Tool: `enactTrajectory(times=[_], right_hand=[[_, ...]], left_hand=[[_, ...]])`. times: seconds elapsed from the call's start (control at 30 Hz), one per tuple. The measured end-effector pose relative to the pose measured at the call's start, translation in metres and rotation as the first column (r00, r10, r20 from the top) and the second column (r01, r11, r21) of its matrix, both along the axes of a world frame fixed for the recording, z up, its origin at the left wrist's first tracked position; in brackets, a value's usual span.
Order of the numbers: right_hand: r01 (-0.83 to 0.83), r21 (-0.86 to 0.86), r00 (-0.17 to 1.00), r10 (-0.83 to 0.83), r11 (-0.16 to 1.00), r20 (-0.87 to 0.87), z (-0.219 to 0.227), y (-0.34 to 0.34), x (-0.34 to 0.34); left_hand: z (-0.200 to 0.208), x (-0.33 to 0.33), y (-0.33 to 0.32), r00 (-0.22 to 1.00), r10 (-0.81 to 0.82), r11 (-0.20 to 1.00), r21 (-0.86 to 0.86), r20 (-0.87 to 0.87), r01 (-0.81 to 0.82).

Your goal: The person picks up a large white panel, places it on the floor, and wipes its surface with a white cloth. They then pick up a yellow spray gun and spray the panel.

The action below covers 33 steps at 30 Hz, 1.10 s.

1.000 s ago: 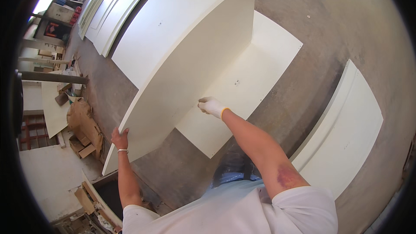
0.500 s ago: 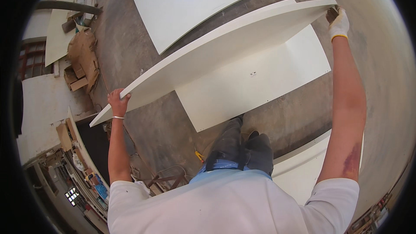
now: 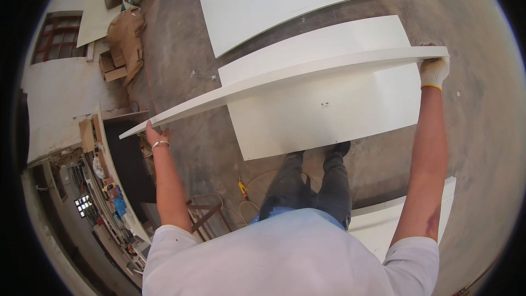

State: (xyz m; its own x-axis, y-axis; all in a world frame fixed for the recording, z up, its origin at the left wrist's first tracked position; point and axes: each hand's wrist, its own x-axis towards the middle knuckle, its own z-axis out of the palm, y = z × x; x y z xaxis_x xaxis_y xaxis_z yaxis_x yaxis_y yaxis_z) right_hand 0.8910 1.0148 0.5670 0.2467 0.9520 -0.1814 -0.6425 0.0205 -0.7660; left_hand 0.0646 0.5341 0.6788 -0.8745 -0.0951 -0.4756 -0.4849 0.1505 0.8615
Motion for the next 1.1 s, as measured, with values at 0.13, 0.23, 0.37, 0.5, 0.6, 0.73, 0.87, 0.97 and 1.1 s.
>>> enactTrajectory(times=[0.13,0.23,0.37,0.5,0.6,0.73,0.87,0.97,1.1], right_hand=[[-0.003,-0.03,0.997,0.005,1.0,0.08,-0.031,-0.004,0.003],[0.012,-0.026,0.999,-0.011,1.0,0.046,-0.043,-0.01,0.008],[-0.023,0.053,0.998,0.026,0.998,-0.065,-0.039,-0.037,0.018],[0.111,-0.074,0.992,-0.115,0.991,-0.047,-0.013,-0.111,0.023],[0.067,0.16,0.989,-0.087,0.985,0.12,0.015,-0.197,0.021],[0.15,0.231,0.964,-0.194,0.961,0.181,0.042,-0.321,0.016],[0.228,0.196,0.967,-0.245,0.954,0.068,0.043,-0.419,0.021],[0.326,0.19,0.94,-0.339,0.926,0.041,0.038,-0.478,0.021],[0.575,0.03,0.802,-0.571,0.817,0.174,0.033,-0.543,0.019]], left_hand=[[0.004,-0.03,0.024,0.98,-0.07,0.995,-0.054,0.186,0.081],[-0.002,-0.04,0.028,0.97,-0.11,0.98,-0.137,0.217,0.141],[-0.019,-0.049,-0.003,0.975,-0.023,0.994,-0.099,0.223,0.046],[-0.041,-0.064,-0.077,0.987,0.003,0.989,-0.146,0.161,0.021],[-0.052,-0.078,-0.117,0.987,-0.008,0.99,-0.141,0.158,0.03],[-0.055,-0.094,-0.158,0.987,-0.085,0.992,-0.08,0.14,0.096],[-0.058,-0.105,-0.165,0.976,-0.184,0.98,-0.053,0.114,0.191],[-0.053,-0.114,-0.142,0.97,-0.233,0.965,-0.108,0.072,0.24],[-0.035,-0.115,-0.087,0.916,-0.384,0.904,-0.152,0.119,0.399]])
